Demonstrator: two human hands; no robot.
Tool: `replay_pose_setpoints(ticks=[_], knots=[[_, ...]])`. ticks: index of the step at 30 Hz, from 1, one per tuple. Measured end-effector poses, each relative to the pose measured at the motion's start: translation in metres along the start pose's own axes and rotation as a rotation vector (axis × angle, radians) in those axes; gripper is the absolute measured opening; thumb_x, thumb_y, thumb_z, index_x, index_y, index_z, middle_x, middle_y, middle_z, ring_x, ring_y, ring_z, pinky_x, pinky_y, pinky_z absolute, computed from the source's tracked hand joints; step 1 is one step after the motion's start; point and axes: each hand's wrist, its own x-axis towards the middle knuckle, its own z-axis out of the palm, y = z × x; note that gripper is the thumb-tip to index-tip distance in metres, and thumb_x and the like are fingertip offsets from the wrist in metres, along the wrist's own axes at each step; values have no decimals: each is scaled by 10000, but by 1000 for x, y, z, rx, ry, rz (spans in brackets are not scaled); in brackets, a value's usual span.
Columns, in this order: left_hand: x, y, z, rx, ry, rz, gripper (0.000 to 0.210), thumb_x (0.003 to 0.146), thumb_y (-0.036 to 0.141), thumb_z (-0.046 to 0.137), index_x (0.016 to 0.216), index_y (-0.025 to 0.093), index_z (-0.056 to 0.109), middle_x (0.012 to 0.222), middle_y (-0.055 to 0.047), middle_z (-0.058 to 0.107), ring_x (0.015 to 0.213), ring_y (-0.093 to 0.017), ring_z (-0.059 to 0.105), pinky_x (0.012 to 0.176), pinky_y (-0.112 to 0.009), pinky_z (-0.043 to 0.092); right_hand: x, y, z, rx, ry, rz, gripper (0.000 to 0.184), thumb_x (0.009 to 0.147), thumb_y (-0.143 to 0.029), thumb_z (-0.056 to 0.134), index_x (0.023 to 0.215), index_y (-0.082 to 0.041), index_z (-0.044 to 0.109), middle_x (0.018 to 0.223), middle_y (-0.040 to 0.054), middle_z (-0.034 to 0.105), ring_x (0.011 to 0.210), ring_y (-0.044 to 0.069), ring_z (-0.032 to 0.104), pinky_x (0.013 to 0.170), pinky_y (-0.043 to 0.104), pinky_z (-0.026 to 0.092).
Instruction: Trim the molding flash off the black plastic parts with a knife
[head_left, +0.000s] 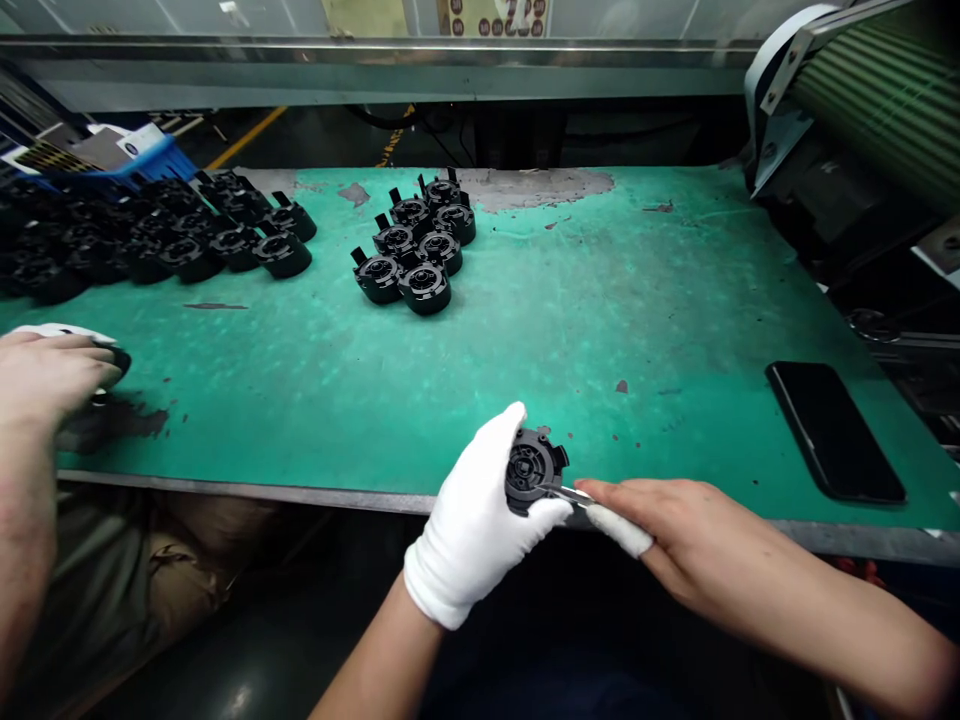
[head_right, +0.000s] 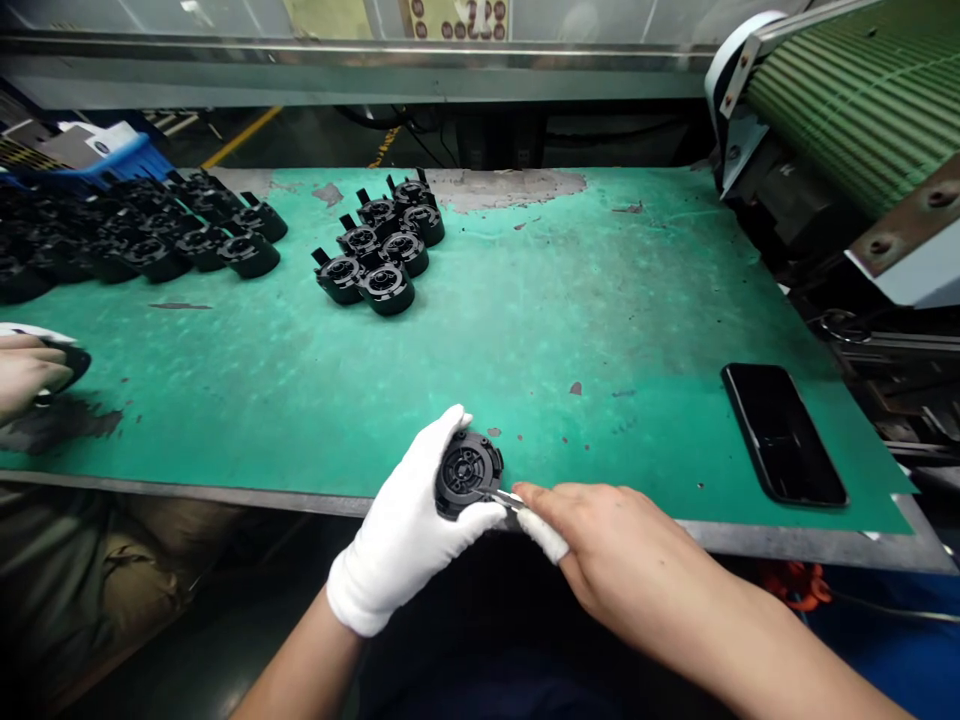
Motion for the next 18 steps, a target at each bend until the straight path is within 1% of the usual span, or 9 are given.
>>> replay_pose_setpoints(ticks=[3,8,13,16,18], knots=[[4,-2,-7,23,-55,8,919,815,530,760,1542,247,275,1555,-104,442,1439,-252,444,1216,-443,392,2,-2,-8,-6,-49,-5,695,792,-16,440,1438,-243,565,1275,63,715,1107,274,701,939,466,586],[6,-4,-11,39,-77,50,925,807,597,744,1534,242,296,1570,-88,435,1450,-236,433,1231,-413,373,1,5,-6,-31,11,12,716,793,-21,438,1461,-259,541,1355,46,678,1134,263,693,956,456,578],[10,-6,-16,23,-133,47,939,796,651,724,1534,247,307,1573,-71,434,1445,-223,439,1232,-373,370,4,5,-5,-16,-77,-20,714,801,-32,440,1465,-279,529,1297,37,700,1079,274,709,901,459,594],[15,-8,-20,19,-198,96,961,786,649,736,1538,236,303,1558,-65,451,1438,-212,447,1233,-351,366,8,4,-10,9,-115,-37,680,805,-31,444,1420,-296,565,1253,24,722,1060,263,716,898,438,590],[18,-9,-23,22,-226,138,975,779,621,758,1541,225,296,1552,-63,460,1436,-207,447,1235,-341,359,9,5,-12,23,-110,-43,648,813,-33,446,1374,-320,595,1258,2,723,1072,244,714,918,421,582]])
